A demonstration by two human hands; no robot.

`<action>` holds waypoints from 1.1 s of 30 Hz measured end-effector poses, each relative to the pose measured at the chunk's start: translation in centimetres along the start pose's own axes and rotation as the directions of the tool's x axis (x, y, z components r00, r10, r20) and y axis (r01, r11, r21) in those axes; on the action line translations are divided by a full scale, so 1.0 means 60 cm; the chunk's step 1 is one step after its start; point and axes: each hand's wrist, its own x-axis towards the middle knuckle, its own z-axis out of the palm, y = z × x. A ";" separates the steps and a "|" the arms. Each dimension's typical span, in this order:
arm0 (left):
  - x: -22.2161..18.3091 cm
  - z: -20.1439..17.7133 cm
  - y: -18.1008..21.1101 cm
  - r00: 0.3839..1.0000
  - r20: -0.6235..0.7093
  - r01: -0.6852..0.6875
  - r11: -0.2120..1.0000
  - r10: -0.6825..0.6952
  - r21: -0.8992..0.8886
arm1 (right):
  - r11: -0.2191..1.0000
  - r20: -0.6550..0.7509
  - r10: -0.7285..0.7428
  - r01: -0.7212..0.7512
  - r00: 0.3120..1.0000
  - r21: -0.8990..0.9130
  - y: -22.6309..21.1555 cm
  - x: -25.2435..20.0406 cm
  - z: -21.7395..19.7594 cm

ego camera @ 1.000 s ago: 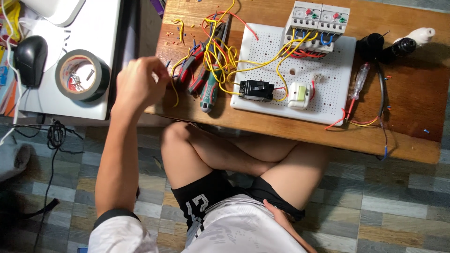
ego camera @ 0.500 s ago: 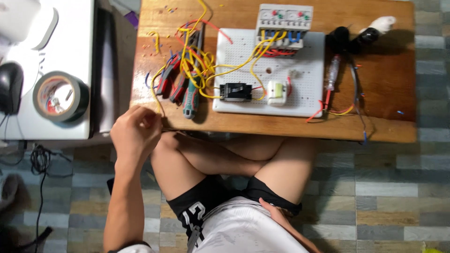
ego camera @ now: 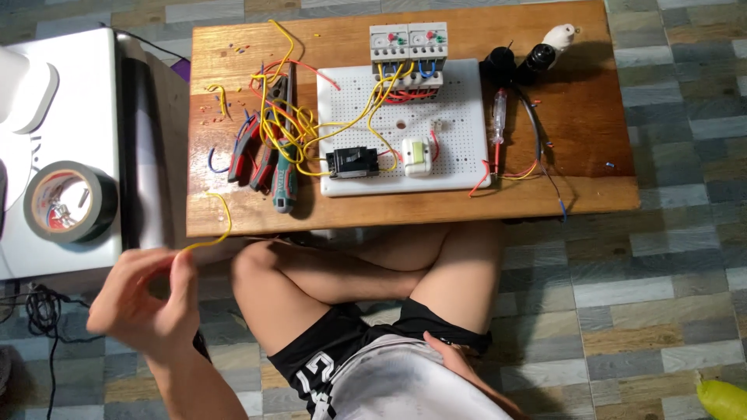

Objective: Securing electrical components to a board by tightening screws with a screwdriver.

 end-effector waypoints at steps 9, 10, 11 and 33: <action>-0.079 -0.014 -0.008 0.923 -0.307 0.082 0.900 -0.231 -0.428 | 0.780 0.167 -0.569 0.465 0.805 0.418 -0.248 -0.216 0.016; -0.082 -0.006 -0.007 0.920 -0.265 0.109 0.838 -0.289 -0.535 | 0.680 0.146 -0.729 0.684 0.668 0.263 -0.297 -0.246 0.014; -0.086 0.002 -0.006 0.914 -0.217 0.134 0.761 -0.343 -0.635 | 0.514 0.159 -0.853 0.852 0.497 0.099 -0.344 -0.277 0.012; -0.415 0.094 -0.164 0.541 0.298 0.743 0.281 -0.787 -0.607 | -0.172 -0.207 -0.753 0.492 -0.624 -0.853 -0.548 -0.135 0.006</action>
